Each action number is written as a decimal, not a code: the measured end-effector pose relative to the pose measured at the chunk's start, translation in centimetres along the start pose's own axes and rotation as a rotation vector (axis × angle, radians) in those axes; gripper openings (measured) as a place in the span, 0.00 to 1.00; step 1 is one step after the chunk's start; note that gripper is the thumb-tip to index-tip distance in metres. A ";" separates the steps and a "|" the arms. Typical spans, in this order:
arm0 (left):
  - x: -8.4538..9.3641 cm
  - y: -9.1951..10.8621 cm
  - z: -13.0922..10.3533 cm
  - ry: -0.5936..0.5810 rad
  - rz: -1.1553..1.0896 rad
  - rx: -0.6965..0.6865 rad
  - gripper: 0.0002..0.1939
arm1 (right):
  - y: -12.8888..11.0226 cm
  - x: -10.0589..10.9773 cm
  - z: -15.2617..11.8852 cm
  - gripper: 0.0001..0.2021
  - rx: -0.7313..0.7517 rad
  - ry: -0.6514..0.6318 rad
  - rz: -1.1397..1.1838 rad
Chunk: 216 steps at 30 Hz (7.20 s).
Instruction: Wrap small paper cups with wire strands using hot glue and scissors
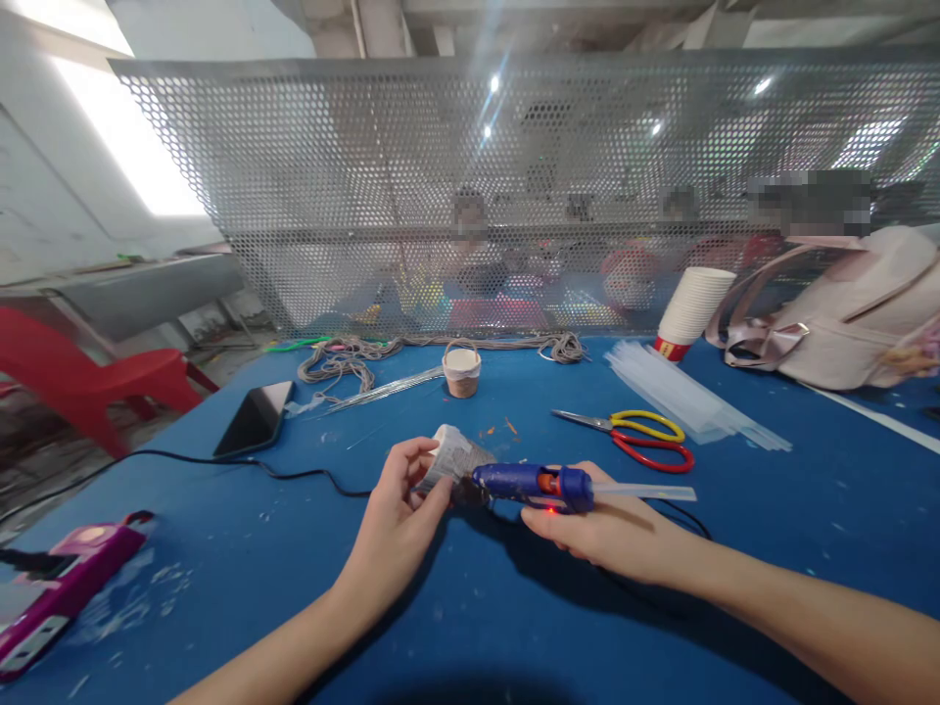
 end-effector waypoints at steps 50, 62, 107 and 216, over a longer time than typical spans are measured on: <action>0.0 -0.9 -0.2 0.016 -0.037 0.151 0.11 | -1.7 1.8 0.4 0.10 0.192 0.245 0.092; 0.7 -0.4 -0.1 0.090 0.152 0.094 0.09 | -1.7 1.3 0.2 0.09 0.185 0.196 0.116; -2.9 -1.4 -1.5 -0.244 -0.052 0.239 0.17 | -1.2 -2.3 0.4 0.09 0.511 0.098 0.044; 0.5 0.9 -0.1 0.007 0.207 0.043 0.12 | 1.0 -0.3 0.9 0.12 0.125 0.278 0.372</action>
Point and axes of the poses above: each hand's wrist, its own z-axis towards the middle knuckle, its own x-axis out of the back of the hand, y = z × x, the point moved 10 cm from there along z, towards the middle knuckle, and after that the axes turned 10 degrees about x, right-handed, at the moved point
